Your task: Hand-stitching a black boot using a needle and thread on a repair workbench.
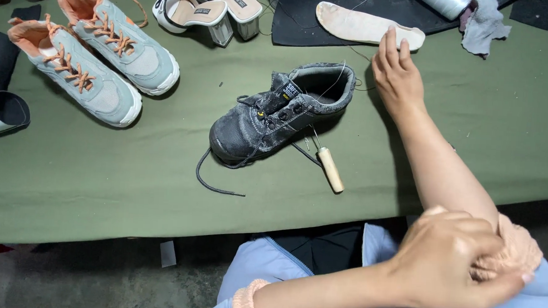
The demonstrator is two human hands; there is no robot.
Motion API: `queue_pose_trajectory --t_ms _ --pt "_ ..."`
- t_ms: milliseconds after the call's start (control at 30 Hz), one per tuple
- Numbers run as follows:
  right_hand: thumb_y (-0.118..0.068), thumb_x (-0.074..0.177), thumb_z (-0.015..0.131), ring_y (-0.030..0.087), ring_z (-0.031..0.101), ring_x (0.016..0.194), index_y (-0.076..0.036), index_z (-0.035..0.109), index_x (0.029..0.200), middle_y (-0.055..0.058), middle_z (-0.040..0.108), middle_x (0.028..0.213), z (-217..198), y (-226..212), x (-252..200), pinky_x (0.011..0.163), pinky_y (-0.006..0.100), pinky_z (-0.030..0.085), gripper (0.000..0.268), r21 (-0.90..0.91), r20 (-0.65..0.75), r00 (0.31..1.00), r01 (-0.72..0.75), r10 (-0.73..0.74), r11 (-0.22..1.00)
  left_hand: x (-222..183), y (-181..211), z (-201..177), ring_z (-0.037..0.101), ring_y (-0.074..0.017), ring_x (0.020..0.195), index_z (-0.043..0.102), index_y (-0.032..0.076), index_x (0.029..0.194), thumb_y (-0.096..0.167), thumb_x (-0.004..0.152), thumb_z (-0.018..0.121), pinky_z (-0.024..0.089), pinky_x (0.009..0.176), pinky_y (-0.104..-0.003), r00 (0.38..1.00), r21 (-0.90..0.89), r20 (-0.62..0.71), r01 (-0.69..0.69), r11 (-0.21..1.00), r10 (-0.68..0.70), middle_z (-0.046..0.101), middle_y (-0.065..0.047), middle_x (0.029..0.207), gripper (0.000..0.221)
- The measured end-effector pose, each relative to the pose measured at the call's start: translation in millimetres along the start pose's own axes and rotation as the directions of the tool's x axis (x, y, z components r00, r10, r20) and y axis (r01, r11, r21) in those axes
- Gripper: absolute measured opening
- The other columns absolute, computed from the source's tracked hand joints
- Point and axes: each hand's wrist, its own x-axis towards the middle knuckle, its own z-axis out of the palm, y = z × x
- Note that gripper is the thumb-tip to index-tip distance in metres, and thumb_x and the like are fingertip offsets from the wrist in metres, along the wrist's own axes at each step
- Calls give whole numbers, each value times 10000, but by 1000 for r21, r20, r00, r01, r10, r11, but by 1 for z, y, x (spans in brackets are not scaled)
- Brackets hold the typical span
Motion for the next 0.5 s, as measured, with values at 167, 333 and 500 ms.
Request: queue_pose_trajectory --t_ms 167,333,500 --pt "57 881 762 389 363 1395 -58 709 1067 187 578 1356 16 14 10 1099 540 341 225 622 232 720 -627 654 469 -10 5 -15 481 -295 701 452 53 763 409 1011 437 407 754 -396 993 -111 83 -72 991 82 425 -66 720 434" --pt "-164 683 679 91 757 808 -300 734 850 -121 783 856 99 33 5 758 264 591 222 292 806 -274 -586 524 -756 -25 -20 -42 585 -230 700 578 118 797 542 959 499 395 744 -354 992 78 117 -62 995 53 487 8 736 460" --pt "-137 640 655 235 620 739 -7 619 905 187 710 1035 73 84 3 620 319 471 298 -80 870 -409 431 -274 -899 -55 -77 -33 566 -162 838 549 127 887 522 1043 465 318 1010 -346 968 -59 233 107 992 -91 589 36 922 433"
